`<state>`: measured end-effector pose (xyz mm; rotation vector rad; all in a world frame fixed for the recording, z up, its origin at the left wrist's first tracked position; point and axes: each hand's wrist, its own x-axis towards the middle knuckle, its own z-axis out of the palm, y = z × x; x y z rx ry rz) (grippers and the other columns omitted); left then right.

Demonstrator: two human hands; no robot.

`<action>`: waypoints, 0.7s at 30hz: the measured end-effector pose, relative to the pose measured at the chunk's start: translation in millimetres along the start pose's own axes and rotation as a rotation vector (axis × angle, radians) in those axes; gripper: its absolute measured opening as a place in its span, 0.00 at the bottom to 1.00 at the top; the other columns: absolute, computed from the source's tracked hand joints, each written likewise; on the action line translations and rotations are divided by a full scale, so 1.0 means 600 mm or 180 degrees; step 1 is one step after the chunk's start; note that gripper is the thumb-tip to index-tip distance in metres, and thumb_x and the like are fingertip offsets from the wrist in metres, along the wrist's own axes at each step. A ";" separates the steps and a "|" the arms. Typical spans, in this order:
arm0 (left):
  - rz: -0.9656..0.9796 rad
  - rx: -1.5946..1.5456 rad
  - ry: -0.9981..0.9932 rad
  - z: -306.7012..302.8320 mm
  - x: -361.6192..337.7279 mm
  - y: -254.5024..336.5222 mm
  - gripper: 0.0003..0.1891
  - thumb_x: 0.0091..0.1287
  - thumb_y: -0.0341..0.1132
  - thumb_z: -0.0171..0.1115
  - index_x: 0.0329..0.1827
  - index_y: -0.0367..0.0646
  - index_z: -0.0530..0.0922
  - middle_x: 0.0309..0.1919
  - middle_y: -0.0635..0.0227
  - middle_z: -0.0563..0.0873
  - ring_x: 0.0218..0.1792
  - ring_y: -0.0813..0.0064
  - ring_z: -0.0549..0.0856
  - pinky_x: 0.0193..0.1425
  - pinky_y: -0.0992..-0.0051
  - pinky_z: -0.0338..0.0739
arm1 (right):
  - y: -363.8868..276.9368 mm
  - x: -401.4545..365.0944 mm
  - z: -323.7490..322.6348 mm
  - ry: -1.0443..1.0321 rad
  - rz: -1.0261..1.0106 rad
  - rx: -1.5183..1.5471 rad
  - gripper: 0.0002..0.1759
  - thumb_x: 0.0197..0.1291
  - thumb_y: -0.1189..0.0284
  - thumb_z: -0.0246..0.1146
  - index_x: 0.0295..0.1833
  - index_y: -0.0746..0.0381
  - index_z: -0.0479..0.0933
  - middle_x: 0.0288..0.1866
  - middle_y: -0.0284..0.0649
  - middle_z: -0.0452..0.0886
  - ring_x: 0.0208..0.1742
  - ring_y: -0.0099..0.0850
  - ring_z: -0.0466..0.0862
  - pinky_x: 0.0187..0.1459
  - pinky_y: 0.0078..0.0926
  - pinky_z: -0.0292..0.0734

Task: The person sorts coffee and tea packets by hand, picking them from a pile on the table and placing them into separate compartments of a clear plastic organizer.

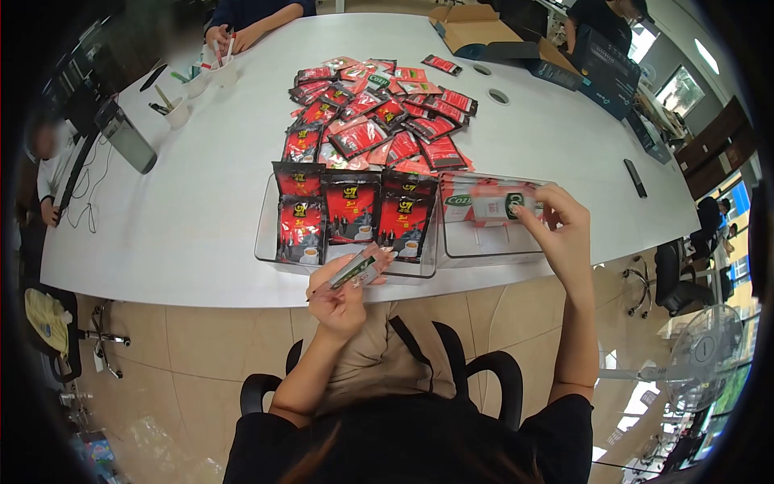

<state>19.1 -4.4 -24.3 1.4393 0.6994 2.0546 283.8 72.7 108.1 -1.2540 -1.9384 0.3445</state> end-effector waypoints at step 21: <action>-0.0047 -0.0111 -0.0839 -0.015 0.004 -0.005 0.19 0.75 0.28 0.44 0.68 0.41 0.65 0.55 0.43 0.80 0.56 0.50 0.82 0.49 0.67 0.83 | 0.001 0.047 0.087 -0.0279 -0.1627 -0.1734 0.33 0.30 0.71 0.76 0.49 0.59 0.73 0.43 0.40 0.74 0.43 0.40 0.77 0.41 0.37 0.75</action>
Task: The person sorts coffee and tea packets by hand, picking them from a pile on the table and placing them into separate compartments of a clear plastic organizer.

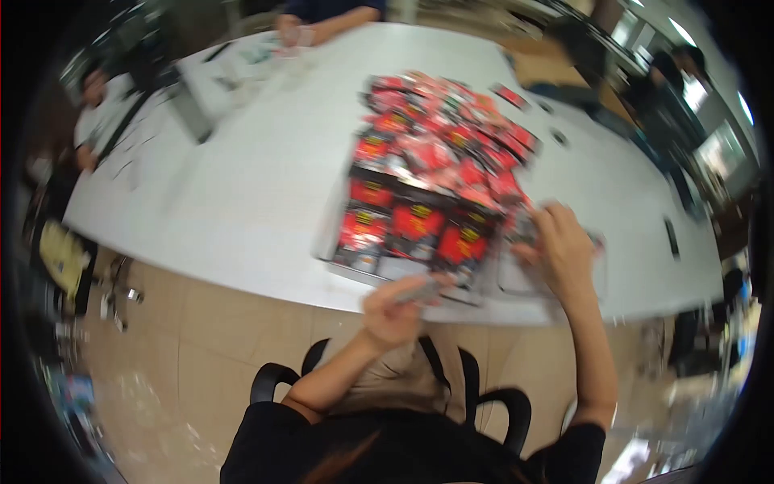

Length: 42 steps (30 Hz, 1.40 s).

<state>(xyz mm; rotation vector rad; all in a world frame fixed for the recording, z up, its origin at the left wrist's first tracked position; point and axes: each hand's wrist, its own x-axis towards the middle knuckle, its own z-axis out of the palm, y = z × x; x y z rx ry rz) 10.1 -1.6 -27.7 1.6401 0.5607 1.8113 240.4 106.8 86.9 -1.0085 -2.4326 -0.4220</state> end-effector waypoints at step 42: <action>0.0635 0.0484 -0.0038 0.011 0.010 0.008 0.27 0.75 0.49 0.37 0.54 0.35 0.77 0.52 0.51 0.84 0.51 0.56 0.86 0.50 0.66 0.82 | -0.146 -0.057 -0.027 0.0676 0.0258 0.2581 0.13 0.58 0.80 0.67 0.49 0.61 0.77 0.41 0.43 0.81 0.37 0.34 0.80 0.35 0.24 0.75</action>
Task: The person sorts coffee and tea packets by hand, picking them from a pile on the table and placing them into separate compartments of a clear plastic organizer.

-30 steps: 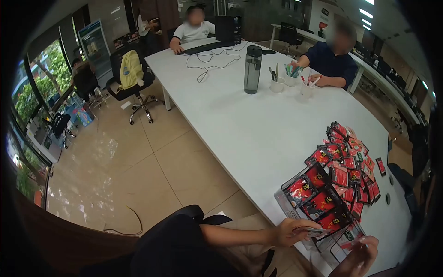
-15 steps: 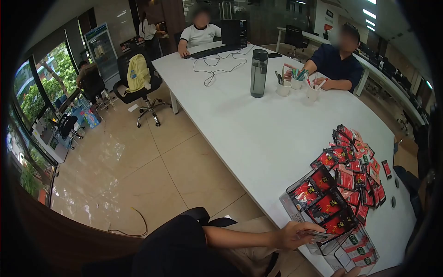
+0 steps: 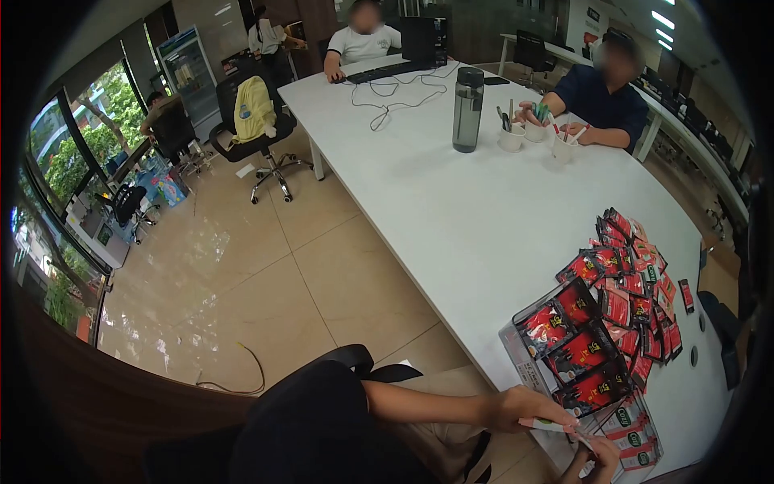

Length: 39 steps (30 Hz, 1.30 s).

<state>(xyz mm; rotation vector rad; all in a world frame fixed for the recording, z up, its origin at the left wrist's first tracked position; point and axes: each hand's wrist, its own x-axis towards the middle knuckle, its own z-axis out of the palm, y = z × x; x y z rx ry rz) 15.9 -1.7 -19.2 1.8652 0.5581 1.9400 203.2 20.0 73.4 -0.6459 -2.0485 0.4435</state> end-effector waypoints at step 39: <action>0.0183 0.0674 0.0229 0.003 0.016 0.004 0.13 0.59 0.28 0.67 0.48 0.35 0.82 0.46 0.53 0.86 0.43 0.60 0.89 0.42 0.71 0.85 | 0.108 0.032 -0.143 -0.0829 0.0344 -0.2762 0.16 0.55 0.65 0.71 0.45 0.59 0.78 0.44 0.44 0.76 0.45 0.45 0.77 0.46 0.40 0.74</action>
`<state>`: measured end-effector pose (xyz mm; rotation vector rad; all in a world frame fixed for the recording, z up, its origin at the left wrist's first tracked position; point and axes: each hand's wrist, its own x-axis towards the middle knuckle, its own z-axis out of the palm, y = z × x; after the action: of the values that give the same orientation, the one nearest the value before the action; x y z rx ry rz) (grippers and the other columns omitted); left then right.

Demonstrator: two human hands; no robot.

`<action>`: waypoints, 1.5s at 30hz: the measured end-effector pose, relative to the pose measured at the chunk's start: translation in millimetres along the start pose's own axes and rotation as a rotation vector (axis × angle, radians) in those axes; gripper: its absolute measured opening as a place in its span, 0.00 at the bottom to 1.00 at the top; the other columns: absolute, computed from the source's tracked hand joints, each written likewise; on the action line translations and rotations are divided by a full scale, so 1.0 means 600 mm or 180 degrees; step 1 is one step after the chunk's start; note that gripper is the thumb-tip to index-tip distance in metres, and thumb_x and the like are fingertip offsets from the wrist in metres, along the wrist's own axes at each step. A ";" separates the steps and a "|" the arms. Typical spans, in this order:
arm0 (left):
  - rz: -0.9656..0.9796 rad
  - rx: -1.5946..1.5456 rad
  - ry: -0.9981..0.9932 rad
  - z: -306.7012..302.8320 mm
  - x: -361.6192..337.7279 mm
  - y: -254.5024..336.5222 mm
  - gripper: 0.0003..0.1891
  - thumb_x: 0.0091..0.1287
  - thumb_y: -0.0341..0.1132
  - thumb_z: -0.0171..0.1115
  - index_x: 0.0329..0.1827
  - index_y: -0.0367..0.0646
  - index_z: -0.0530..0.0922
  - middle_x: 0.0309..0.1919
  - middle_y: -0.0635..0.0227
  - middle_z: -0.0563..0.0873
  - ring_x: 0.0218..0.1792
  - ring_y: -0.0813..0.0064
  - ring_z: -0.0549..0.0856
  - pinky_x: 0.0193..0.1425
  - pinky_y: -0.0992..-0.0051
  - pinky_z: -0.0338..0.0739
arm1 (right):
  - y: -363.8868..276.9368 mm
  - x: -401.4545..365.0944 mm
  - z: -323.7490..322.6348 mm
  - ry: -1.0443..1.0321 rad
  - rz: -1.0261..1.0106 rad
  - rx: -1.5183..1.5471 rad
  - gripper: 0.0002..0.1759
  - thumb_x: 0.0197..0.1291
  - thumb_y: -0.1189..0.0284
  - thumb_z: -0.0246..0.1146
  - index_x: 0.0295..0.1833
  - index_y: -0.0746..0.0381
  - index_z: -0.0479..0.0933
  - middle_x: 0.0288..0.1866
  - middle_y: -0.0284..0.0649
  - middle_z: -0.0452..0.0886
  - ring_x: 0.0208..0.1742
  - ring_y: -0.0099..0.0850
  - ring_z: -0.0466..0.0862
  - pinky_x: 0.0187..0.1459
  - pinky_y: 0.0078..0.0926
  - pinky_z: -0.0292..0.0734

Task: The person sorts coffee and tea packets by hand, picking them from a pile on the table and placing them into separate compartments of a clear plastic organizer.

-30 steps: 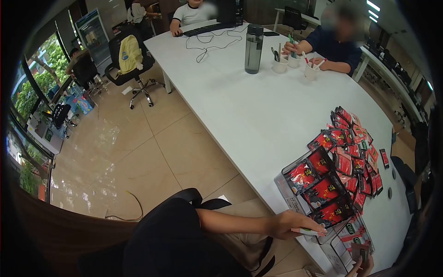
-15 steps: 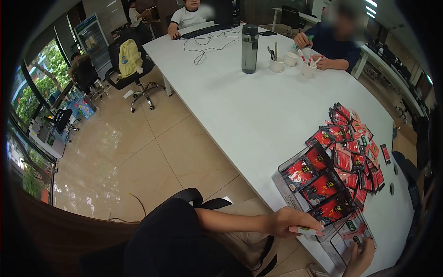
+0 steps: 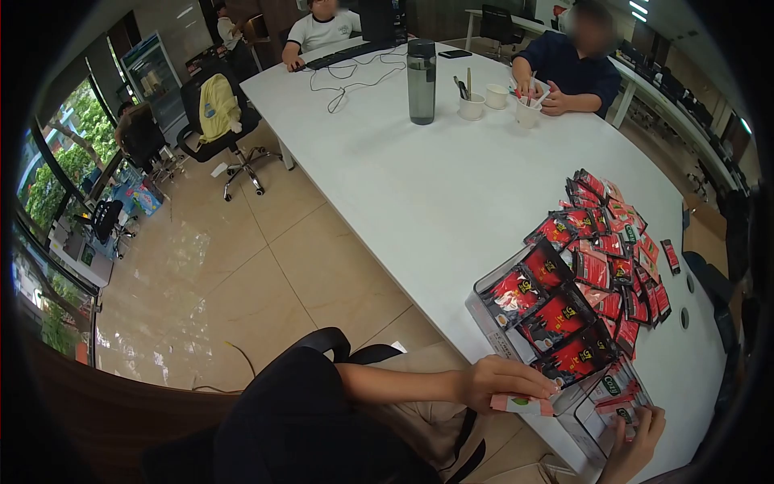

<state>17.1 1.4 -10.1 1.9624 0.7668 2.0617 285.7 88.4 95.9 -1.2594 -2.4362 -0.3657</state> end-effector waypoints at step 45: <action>-0.0473 0.0243 -0.0339 -0.010 0.013 0.011 0.15 0.70 0.35 0.54 0.48 0.31 0.81 0.39 0.50 0.88 0.39 0.57 0.89 0.43 0.69 0.83 | -0.183 0.024 -0.002 0.0864 -0.0860 0.2510 0.21 0.47 0.78 0.68 0.51 0.63 0.80 0.46 0.39 0.83 0.42 0.36 0.81 0.43 0.30 0.75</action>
<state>11.7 -1.7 -0.2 1.9711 0.9499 1.8540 187.8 36.0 96.8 -0.5066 -2.1569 0.3223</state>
